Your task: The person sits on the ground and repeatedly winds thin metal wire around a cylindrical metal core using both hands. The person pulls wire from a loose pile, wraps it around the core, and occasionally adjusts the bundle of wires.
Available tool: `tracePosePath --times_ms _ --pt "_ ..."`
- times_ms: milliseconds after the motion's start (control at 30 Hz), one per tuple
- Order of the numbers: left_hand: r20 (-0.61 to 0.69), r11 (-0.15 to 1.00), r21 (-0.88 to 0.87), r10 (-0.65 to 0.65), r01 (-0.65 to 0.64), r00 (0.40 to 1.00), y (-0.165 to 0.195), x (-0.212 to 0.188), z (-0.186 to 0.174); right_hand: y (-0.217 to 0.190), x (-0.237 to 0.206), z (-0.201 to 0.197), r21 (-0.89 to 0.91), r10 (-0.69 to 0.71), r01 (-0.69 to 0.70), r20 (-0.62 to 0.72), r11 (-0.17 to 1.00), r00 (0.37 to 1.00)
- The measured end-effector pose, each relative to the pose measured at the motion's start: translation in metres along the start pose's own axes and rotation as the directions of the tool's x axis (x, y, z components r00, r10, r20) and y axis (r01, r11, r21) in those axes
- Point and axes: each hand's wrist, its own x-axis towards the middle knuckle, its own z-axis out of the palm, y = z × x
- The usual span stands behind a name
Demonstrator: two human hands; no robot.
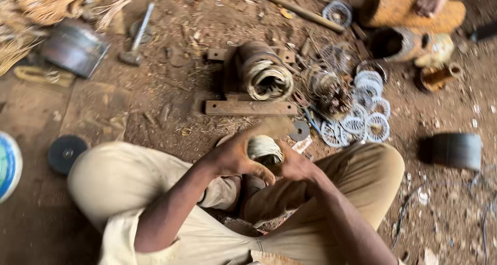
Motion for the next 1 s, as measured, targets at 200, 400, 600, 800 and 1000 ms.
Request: tracePosePath --times_ms 200,400,600,800,1000 --pt "-0.133 0.957 0.250 -0.118 0.149 0.984 -0.055 0.010 0.014 0.085 0.012 -0.004 -0.092 -0.178 0.209 0.264 0.974 0.948" --pt "-0.489 0.739 0.641 0.189 0.204 0.851 -0.085 0.014 0.013 0.058 0.025 -0.004 -0.348 0.094 0.054 0.395 0.936 0.914" --pt "-0.068 0.697 0.716 0.108 -0.027 0.992 0.036 -0.017 -0.037 -0.029 0.008 -0.009 -0.430 0.095 0.063 0.336 0.901 0.937" --pt "-0.327 -0.058 0.927 0.358 0.371 0.874 0.172 -0.020 -0.240 -0.066 0.009 -0.024 -0.428 -0.122 0.113 0.007 0.897 0.992" --pt "-0.795 0.276 0.567 -0.067 0.776 0.604 0.129 -0.029 -0.203 -0.072 0.044 -0.070 -0.496 -0.394 0.211 -0.298 0.842 0.869"
